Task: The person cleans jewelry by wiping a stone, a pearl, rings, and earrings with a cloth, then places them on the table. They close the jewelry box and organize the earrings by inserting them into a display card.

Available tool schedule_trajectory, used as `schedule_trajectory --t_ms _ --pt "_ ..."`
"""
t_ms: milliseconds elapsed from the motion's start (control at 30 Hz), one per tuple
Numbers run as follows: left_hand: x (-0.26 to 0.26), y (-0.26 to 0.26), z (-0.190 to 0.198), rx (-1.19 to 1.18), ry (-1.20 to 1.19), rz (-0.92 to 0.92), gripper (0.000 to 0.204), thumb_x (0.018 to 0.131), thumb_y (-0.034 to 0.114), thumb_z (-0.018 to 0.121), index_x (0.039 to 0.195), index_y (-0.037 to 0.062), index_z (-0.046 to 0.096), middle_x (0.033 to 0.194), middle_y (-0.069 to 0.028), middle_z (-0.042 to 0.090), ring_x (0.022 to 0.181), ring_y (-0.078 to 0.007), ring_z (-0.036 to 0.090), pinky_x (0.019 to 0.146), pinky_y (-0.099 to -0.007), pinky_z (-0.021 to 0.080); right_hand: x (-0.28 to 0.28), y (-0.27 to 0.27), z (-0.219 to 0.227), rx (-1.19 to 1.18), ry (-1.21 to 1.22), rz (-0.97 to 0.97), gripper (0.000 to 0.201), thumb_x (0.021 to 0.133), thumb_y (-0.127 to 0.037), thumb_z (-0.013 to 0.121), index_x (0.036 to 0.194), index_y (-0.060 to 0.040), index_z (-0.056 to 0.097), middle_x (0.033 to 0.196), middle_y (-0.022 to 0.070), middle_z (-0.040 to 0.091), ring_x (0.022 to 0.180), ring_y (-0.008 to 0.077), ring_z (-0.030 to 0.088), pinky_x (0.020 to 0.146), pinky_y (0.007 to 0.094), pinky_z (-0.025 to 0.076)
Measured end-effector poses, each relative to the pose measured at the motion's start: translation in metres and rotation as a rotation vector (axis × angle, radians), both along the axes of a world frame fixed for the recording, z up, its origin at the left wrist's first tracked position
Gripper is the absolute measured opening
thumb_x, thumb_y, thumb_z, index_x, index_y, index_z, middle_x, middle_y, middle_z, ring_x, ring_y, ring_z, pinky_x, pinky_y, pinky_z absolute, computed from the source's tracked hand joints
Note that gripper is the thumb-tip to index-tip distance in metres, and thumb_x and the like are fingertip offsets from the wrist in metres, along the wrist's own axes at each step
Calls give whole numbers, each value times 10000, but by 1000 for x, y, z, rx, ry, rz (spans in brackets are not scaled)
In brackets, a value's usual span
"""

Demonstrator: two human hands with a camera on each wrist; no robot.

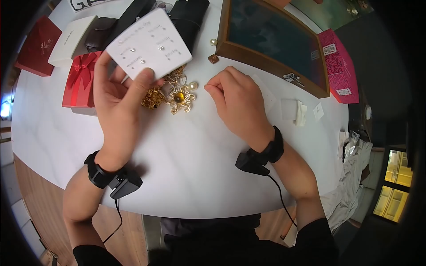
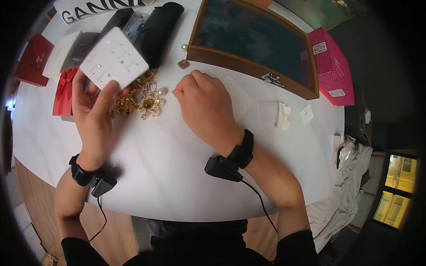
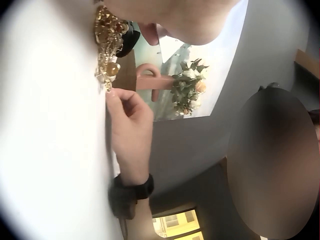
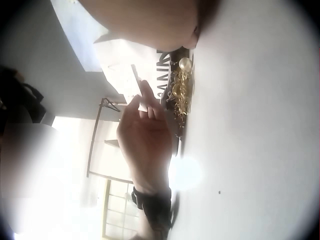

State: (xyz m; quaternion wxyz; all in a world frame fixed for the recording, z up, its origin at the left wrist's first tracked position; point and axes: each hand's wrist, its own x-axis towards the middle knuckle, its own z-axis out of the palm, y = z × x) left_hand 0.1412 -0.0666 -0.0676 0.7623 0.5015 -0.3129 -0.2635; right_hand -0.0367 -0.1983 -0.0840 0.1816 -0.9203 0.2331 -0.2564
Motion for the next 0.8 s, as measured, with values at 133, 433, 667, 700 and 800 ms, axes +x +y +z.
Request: schedule_trajectory --t_ms 133,433,667,700,800 --pt "-8 2 -2 40 34 -139 562 949 -60 609 1429 -33 318 1279 -187 633 1087 -218 678 874 -334 603 -2 -2 3 -70 52 12 135 858 -76 727 831 -39 600 802 88 588 790 290 601 765 400 484" --pt "-7 1 -8 70 69 -210 550 949 -79 583 1428 -27 317 1289 -182 631 1138 -231 671 898 -332 598 2 2 0 -56 31 -25 120 903 -69 681 919 -29 568 857 96 583 819 302 618 741 404 503" --pt "-9 1 -12 66 66 -234 534 955 -79 573 1426 -16 328 1281 -183 641 1143 -225 670 893 -320 597 2 -6 -1 210 -407 6 71 950 -26 651 984 -20 589 938 74 644 706 185 620 619 292 491" --pt "-9 1 -12 67 66 -234 534 955 -79 573 1426 -16 328 1281 -183 641 1143 -225 670 893 -320 597 1 -6 -2 245 -500 39 71 946 -12 658 1000 -24 612 946 63 650 693 150 605 607 265 478" --pt "-9 1 -12 82 59 -251 519 958 -76 572 1418 -19 339 1281 -184 643 1137 -219 671 884 -311 599 1 -7 2 165 -511 105 110 924 19 674 1018 -33 650 965 51 651 694 110 586 581 240 457"
